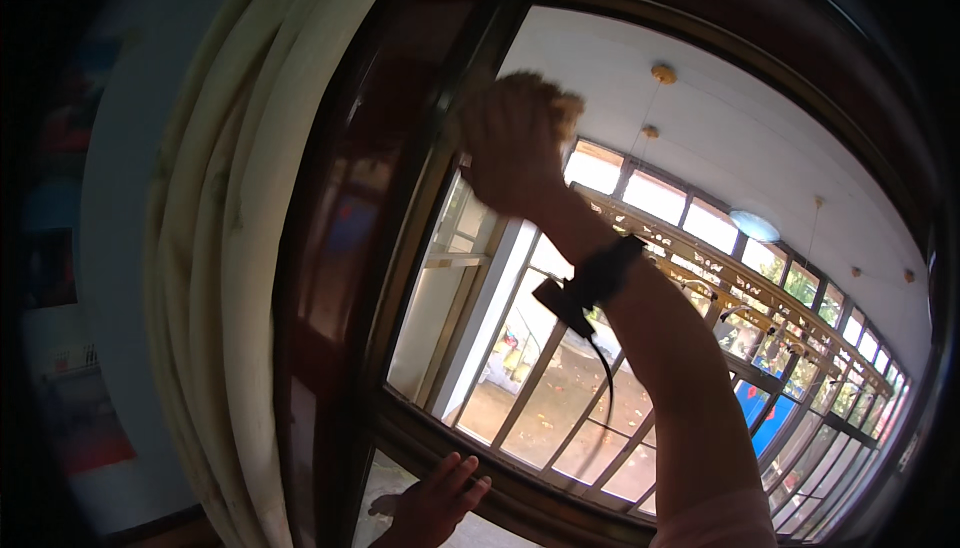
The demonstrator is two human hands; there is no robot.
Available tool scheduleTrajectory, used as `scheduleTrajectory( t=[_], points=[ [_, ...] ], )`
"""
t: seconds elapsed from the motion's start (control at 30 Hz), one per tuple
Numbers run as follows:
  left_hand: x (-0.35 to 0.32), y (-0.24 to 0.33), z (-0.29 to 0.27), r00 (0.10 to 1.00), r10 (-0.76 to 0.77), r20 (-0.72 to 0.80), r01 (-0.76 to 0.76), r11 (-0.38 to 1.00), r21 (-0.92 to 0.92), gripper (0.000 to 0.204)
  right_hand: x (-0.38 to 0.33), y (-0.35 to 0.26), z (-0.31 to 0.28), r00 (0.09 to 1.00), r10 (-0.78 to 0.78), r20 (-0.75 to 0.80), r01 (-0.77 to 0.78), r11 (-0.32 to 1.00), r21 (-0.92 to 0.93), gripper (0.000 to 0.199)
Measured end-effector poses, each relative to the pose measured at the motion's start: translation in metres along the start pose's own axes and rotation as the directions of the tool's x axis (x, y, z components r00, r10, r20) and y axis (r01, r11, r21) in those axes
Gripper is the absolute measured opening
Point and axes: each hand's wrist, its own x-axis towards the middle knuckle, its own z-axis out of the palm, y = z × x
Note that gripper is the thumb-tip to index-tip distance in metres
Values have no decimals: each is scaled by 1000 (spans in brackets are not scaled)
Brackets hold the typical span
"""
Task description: The person wipes the wooden window frame and glass panes with a cloth, moving methodically across the surface. They briefly reposition a green plastic stool to reach higher sections of the window before continuing to clean the frame and glass.
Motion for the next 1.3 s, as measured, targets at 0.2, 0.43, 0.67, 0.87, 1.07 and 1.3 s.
scheduleTrajectory(
  t=[0.2,0.43,0.67,0.87,1.07,1.3],
  points=[
    [-2,0,0,998,-55,19,55,998,-24,49,-68,-49,-27,963,-227,143,183,945,270,62],
    [-4,-3,-1,998,-63,17,63,998,-31,52,35,60,20,993,-26,117,39,993,-109,52],
    [-9,6,-1,998,-67,18,68,997,-28,53,-10,-31,-3,998,32,-58,-26,994,102,55],
    [-9,10,-2,986,-135,99,144,986,-88,56,-35,-45,-16,977,-12,214,-43,968,248,60],
    [-6,7,2,998,-52,36,53,998,-26,55,40,25,14,994,98,42,-98,995,-9,51],
    [-10,16,2,991,-110,76,114,992,-45,45,-59,-95,-37,973,-27,228,-48,948,314,69]
  ],
)
